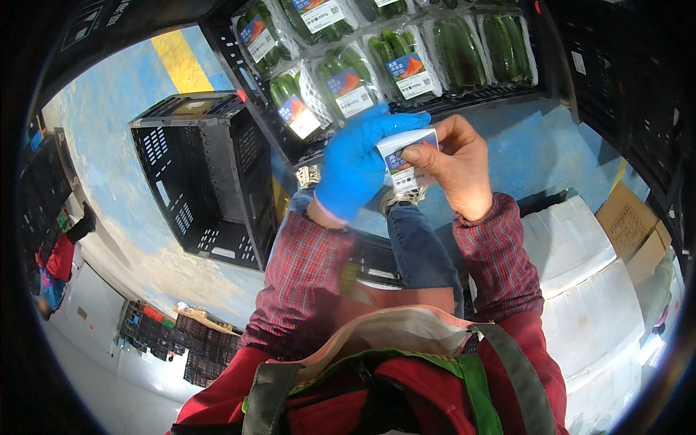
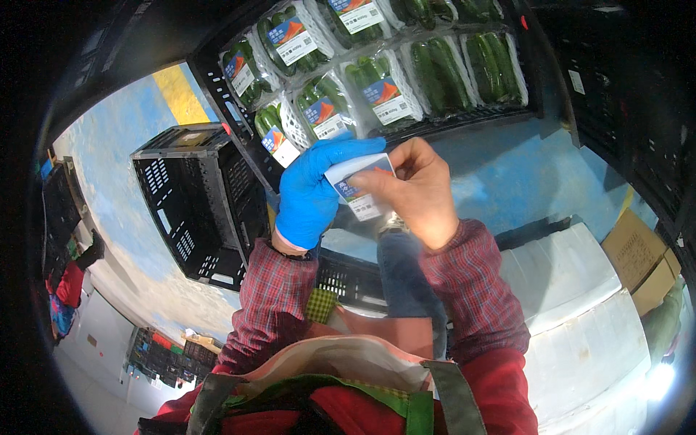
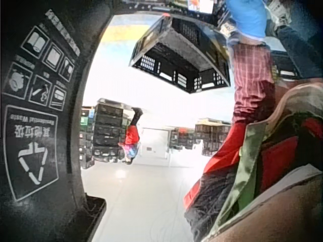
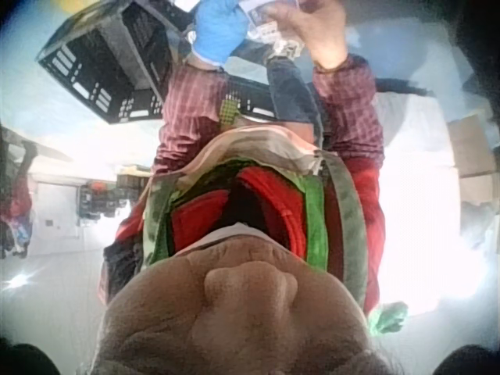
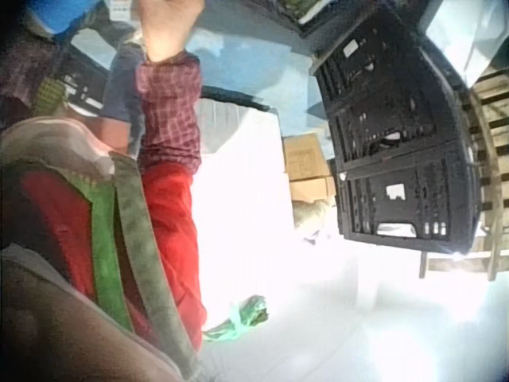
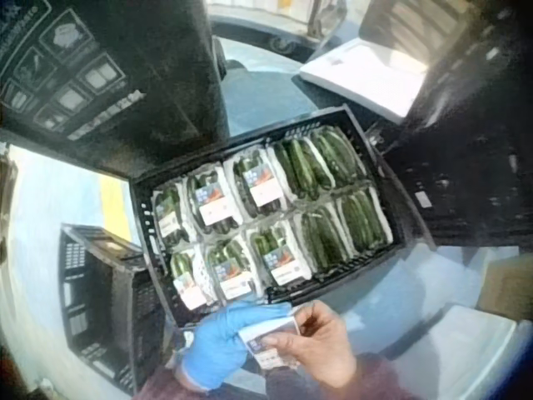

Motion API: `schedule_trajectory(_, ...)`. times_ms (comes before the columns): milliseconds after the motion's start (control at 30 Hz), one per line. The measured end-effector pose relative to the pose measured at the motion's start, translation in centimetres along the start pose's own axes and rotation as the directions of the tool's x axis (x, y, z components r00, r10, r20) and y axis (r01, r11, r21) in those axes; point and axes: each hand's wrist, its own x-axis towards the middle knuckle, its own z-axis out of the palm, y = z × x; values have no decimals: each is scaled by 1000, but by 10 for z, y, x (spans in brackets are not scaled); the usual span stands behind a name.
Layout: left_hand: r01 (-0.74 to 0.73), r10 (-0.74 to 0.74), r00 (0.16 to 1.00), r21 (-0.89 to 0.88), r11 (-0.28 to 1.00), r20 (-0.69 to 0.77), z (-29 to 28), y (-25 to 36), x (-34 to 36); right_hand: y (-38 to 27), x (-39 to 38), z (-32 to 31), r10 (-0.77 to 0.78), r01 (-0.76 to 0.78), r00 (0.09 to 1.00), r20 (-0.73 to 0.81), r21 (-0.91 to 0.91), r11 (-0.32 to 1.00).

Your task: The person applies product labels to individually wrapped cucumbers in a black crate. They peel labels from a roll, place them on the plastic-wrapped cucumbers, and arrange the labeled items in the crate. The person also moves a white foam insert and repositions crates during the process.

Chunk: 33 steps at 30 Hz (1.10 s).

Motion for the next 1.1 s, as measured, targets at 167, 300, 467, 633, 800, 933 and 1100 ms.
schedule_trajectory(167, 225, -226, 974, -296, 928, 29, 14, 2, -4, -7, -2, -3, -93, 96, 992, -87, 25, 995)
schedule_trajectory(300, 273, -270, 962, -279, 921, 50, 19, -2, -1, -8, 0, -14, -231, 224, 972, -28, -155, 962)
schedule_trajectory(467, 321, -376, 916, 306, 896, 138, 13, -18, 3, -18, 22, -55, -304, 292, 924, -230, -85, 953)
schedule_trajectory(633, 248, -469, 861, 641, 726, 198, 5, -30, 0, -33, 96, -118, -347, 201, 892, -291, -432, 879)
schedule_trajectory(800, 227, -368, 916, 547, 806, 161, 7, -31, 0, -15, 156, -139, -273, 123, 955, -111, -692, 712)
schedule_trajectory(933, 265, -339, 926, 353, 897, 167, 6, -30, 0, -13, 165, -136, -365, -98, 922, -127, -990, 98)
schedule_trajectory(1100, 310, -312, 950, 72, 948, 27, 1, -23, 2, -36, 137, -121, -391, -327, 893, -224, -919, -220)
